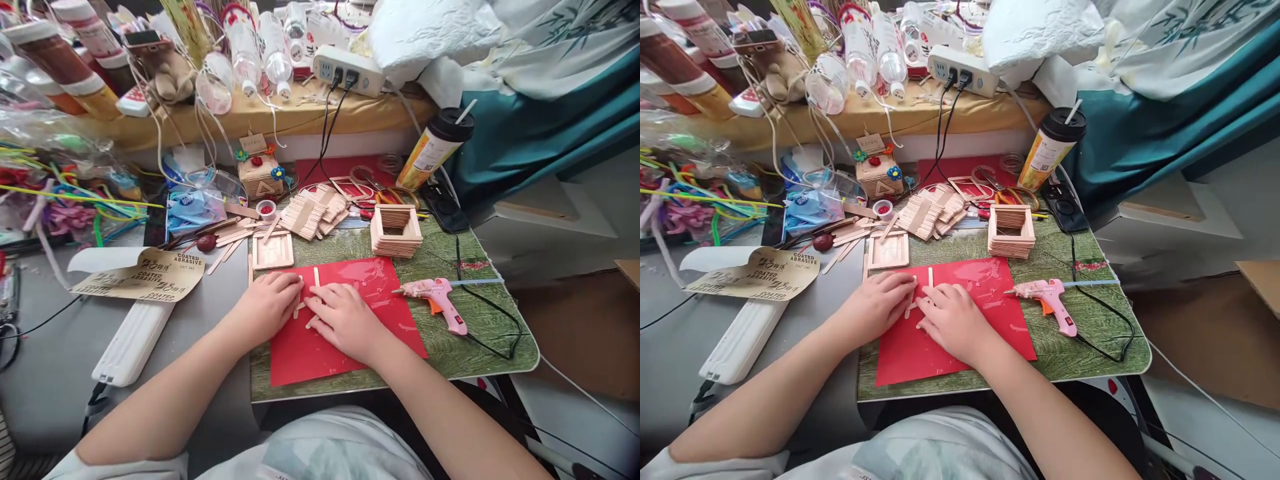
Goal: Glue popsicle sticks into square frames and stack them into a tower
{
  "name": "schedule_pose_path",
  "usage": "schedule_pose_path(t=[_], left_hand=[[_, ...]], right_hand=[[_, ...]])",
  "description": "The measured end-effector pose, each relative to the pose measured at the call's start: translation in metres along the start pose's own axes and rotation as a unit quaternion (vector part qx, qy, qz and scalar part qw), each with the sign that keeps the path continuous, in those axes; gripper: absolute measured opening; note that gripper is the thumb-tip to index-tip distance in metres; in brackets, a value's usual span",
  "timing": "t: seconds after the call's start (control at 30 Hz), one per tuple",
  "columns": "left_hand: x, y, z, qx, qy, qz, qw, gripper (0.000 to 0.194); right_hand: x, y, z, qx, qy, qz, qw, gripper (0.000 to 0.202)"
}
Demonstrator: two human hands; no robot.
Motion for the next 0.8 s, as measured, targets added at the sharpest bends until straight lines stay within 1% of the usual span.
schedule_pose_path(t=[0.07,0.17,0.27,0.33,0.43,0.47,0.57,0.63,0.73,0.8], left_hand=[[-0.004,0.006,0.003,0.007,-0.012,-0.009,1.0,0.038],[-0.008,0.011,0.003,0.01,-0.011,-0.008,1.0,0.041],[-0.008,0.012,0.0,0.007,0.006,-0.005,1.0,0.043],[-0.009,0.011,-0.001,0.01,0.003,-0.004,1.0,0.043],[-0.009,0.01,0.0,0.021,-0.016,0.003,1.0,0.042],[-0.009,0.01,0.0,0.024,-0.023,0.005,0.999,0.041],[-0.008,0.009,0.001,0.019,-0.033,0.007,0.999,0.04],[-0.007,0.009,0.002,0.013,-0.04,-0.002,0.999,0.041],[-0.009,0.009,0.004,0.01,-0.053,-0.015,0.998,0.044],[-0.009,0.009,0.006,0.018,-0.057,-0.005,0.998,0.044]], right_hand=[[-0.006,-0.003,0.001,0.012,0.012,-0.018,1.0,0.034],[-0.007,0.015,0.004,0.028,0.007,-0.029,0.999,0.03],[-0.002,0.036,0.01,0.037,-0.005,-0.029,0.999,0.036],[0.001,0.042,0.016,0.017,-0.011,-0.021,1.0,0.043],[0.004,0.039,0.025,-0.03,-0.025,-0.011,0.999,0.051],[0.004,0.036,0.026,-0.036,-0.034,-0.011,0.999,0.049],[0.007,0.03,0.027,-0.029,-0.07,-0.005,0.997,0.035],[0.01,0.03,0.029,-0.029,-0.089,0.007,0.996,0.032],[0.009,0.032,0.032,-0.042,-0.101,0.011,0.994,0.042],[0.007,0.033,0.032,-0.054,-0.104,0.008,0.993,0.047]])
Point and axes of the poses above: each hand's wrist, its own y-axis away from the middle knuckle, its own x-axis out of the back of the hand, z = x × y, the point moved 8 cm from there along -y, towards the middle knuckle, and after that the axes turned 5 degrees about -z, right-handed, at the moved point
